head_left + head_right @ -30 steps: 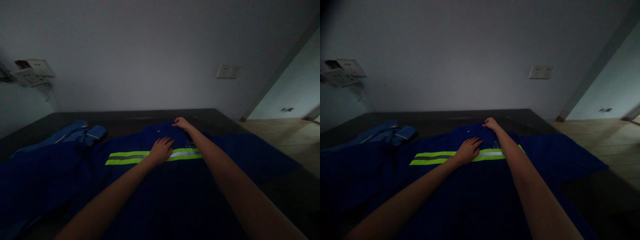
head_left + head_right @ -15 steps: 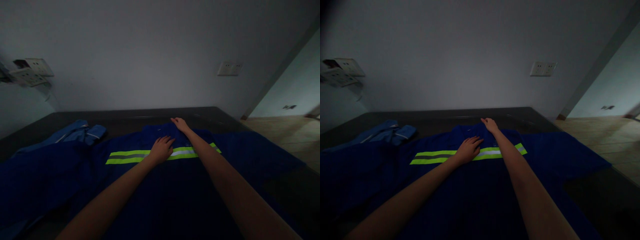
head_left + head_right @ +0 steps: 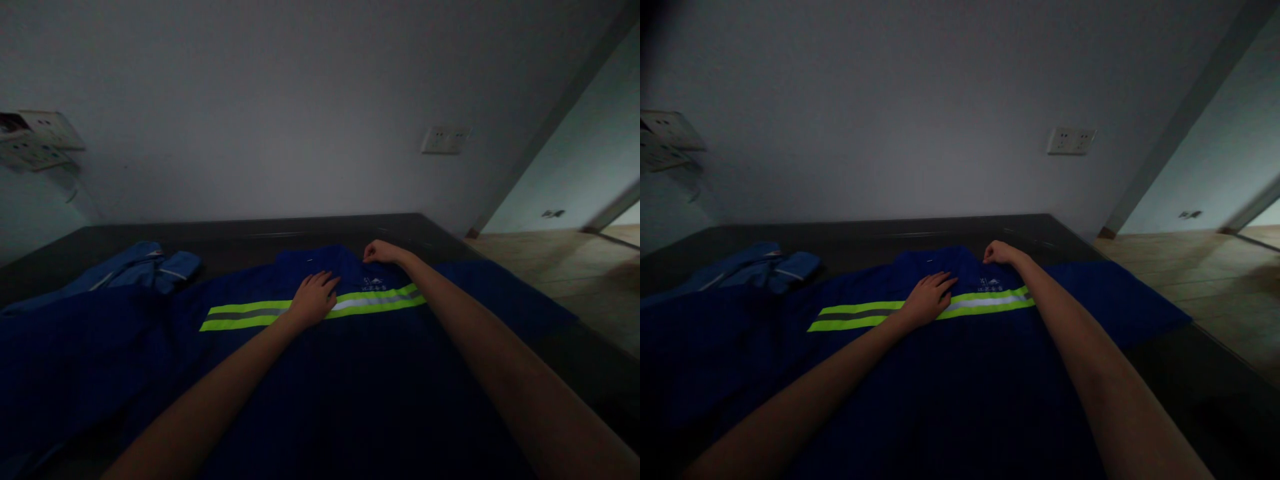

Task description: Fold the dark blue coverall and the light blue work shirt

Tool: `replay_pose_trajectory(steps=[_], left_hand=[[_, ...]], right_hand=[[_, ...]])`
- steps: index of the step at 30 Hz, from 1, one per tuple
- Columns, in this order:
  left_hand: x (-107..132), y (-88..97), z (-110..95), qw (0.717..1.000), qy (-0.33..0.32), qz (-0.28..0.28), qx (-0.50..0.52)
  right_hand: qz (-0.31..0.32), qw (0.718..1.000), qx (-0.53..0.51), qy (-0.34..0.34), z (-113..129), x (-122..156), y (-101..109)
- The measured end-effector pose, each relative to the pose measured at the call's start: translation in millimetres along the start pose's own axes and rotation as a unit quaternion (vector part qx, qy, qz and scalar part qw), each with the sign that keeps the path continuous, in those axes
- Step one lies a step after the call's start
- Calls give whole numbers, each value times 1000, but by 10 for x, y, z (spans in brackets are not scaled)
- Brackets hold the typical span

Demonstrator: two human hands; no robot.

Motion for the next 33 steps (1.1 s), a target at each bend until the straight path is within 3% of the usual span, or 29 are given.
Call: replay_pose_trajectory(steps=[7, 11, 14, 16, 20, 26, 33], left_hand=[[-1, 12, -6, 1000, 0, 9, -3], [0, -7, 7, 1000, -2, 13, -5], [-6, -14, 10, 1000, -2, 16, -8], [-11, -10, 5, 1000, -3, 16, -7], [-14, -1, 3, 1000, -2, 12, -8], [-21, -27, 23, 1000, -6, 9, -18], [-33, -29, 25, 1000, -13, 6, -22]], right_hand=[[-105, 993, 46, -28, -130, 97, 39], [-183, 980, 50, -57, -409, 281, 356], [-225, 969, 53, -88, -830, 581, 615], [-219, 970, 50, -97, -1150, 801, 679], [-146, 987, 27, -64, -1596, 1105, 532], [-188, 977, 57, -80, -1791, 1339, 474], [-230, 935, 190, -194, -2103, 1754, 610]])
Point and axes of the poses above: each hand's wrist, its own x-axis away from the middle knuckle, its own y-axis out of the back of the hand, z = x × y, the point moved 6 cm from there along -x, towards the middle knuckle, and after that the axes turned 6 degrees about -y, right-handed, at the moved point
